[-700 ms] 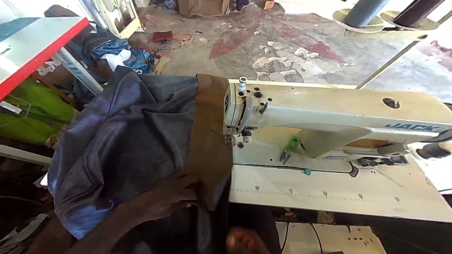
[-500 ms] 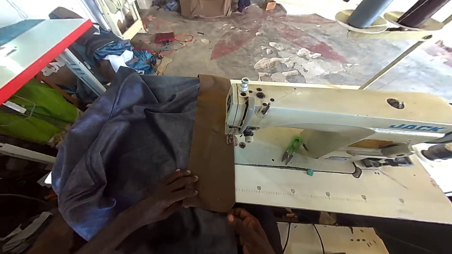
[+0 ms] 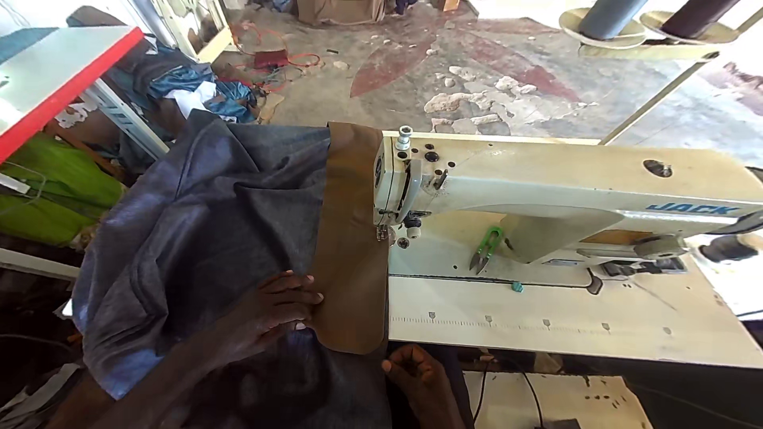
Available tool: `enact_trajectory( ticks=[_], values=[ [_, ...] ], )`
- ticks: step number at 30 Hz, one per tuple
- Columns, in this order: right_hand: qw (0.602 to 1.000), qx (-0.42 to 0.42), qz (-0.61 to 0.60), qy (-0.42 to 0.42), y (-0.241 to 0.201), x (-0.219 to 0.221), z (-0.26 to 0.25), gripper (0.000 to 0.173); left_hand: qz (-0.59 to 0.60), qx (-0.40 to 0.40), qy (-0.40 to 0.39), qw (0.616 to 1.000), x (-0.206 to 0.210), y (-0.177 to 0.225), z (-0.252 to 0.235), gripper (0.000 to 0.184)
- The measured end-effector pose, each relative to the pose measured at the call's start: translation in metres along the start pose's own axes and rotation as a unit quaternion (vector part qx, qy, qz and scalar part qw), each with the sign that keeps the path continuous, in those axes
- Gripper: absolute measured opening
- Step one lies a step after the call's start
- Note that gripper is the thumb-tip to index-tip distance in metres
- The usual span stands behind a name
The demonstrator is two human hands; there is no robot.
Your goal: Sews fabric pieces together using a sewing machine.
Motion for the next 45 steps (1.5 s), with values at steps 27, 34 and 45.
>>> enact_trajectory(
  ticks=[27, 34, 45],
  values=[
    [0.830, -0.390, 0.397, 0.037, -0.072, 0.019, -0.005, 0.033, -0.030, -0.232, 0.005, 0.972, -0.004, -0.057, -0.058, 0.045],
    [0.779, -0.459, 0.426, -0.018, -0.071, 0.022, -0.018, 0.021, -0.058, -0.479, -0.051, 0.875, 0.007, -0.121, -0.096, 0.053],
    [0.807, -0.435, 0.393, -0.070, -0.085, 0.022, -0.025, 0.018, 0.007, -0.426, 0.019, 0.904, 0.011, -0.117, -0.108, 0.018]
  ],
)
Point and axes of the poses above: each hand's wrist, its own z-axis away from the middle knuckle, its own x-axis out of the palm, y = z × x, the point moved 9 cm from there along -z, towards the middle knuckle, and after that the axes turned 6 degrees about y, right-handed, at the moved point
